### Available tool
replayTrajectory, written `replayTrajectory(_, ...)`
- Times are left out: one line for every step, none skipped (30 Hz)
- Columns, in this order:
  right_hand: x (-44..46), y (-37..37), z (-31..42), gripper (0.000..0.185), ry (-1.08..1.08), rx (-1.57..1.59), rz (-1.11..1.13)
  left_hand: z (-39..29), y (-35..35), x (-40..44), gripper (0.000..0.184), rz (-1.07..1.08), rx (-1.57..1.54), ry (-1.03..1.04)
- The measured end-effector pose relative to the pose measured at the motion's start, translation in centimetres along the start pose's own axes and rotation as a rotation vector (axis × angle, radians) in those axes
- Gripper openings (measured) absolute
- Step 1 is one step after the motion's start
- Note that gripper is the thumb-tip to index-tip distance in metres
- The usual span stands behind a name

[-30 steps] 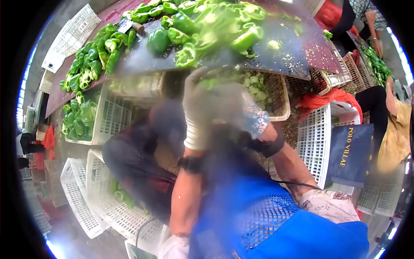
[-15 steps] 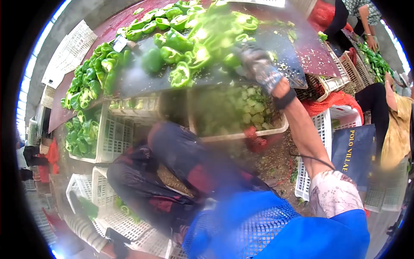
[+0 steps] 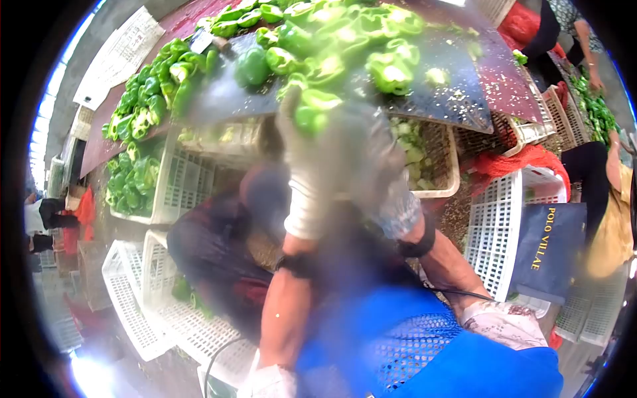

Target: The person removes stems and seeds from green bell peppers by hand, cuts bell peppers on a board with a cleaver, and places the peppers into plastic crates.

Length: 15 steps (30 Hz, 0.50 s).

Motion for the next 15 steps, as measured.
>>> replayTrajectory(-0.2,0.7,1.2,0.041,-0.003,0.029,0.055,0.5,-1.6,0.4,0.058,-0.041,-0.329,0.004)
replayTrajectory(0.1,1.0,1.6,0.041,-0.005,0.053,0.089,1.1,-3.1,0.7,0.055,-0.093,-0.656,0.021)
replayTrajectory(0.3,1.2,2.1,0.042,-0.006,0.076,0.122,1.8,-4.7,0.3,0.048,-0.078,-0.502,-0.002)
replayTrajectory(0.7,0.7,1.5,0.042,0.007,0.095,0.132,2.5,-6.2,-0.2,0.050,-0.064,-0.347,-0.023)
replayTrajectory(1.0,0.3,0.9,0.043,0.019,0.110,0.139,2.6,-5.2,-0.7,0.052,0.026,-0.762,-0.144)
replayTrajectory(0.7,0.2,0.5,0.045,-0.002,0.090,0.142,3.1,-5.4,-1.4,0.056,-0.139,-0.738,-0.257)
replayTrajectory(0.6,1.0,0.5,0.047,-0.088,0.053,0.236,3.4,-5.1,-1.8,0.058,-0.086,-0.791,-0.292)
replayTrajectory(0.6,1.7,0.3,0.050,-0.171,0.011,0.328,4.2,-4.9,-2.1,0.059,-0.029,-0.845,-0.331)
replayTrajectory(0.2,2.4,0.2,0.052,-0.252,-0.032,0.419,5.3,-4.7,-2.2,0.060,0.033,-0.900,-0.370)
replayTrajectory(-0.5,2.6,0.1,0.054,-0.247,-0.092,0.437,6.1,-5.3,-2.0,0.057,0.032,-0.707,-0.339)
replayTrajectory(-1.1,2.8,-0.1,0.056,-0.242,-0.152,0.455,6.8,-5.8,-1.8,0.055,0.025,-0.512,-0.316)
replayTrajectory(-1.3,3.2,-0.4,0.058,-0.238,-0.174,0.475,7.7,-5.6,-2.2,0.053,0.071,-0.680,-0.376)
replayTrajectory(-1.4,3.5,-0.7,0.059,-0.236,-0.196,0.493,7.4,-5.0,-2.2,0.049,0.065,-0.701,-0.392)
replayTrajectory(-1.5,3.6,-0.8,0.059,-0.233,-0.170,0.464,6.9,-4.4,-2.1,0.044,0.059,-0.721,-0.408)
replayTrajectory(-1.6,3.7,-0.9,0.059,-0.230,-0.142,0.434,6.5,-3.8,-2.1,0.040,0.052,-0.741,-0.425)
Point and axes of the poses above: each hand's wrist, its own x-axis towards the middle knuckle, its own y-axis out of the palm, z = x × y, the point moved 7 cm from there along x, towards the middle knuckle, and after that the axes turned 6 degrees about z, right-handed, at the moved point
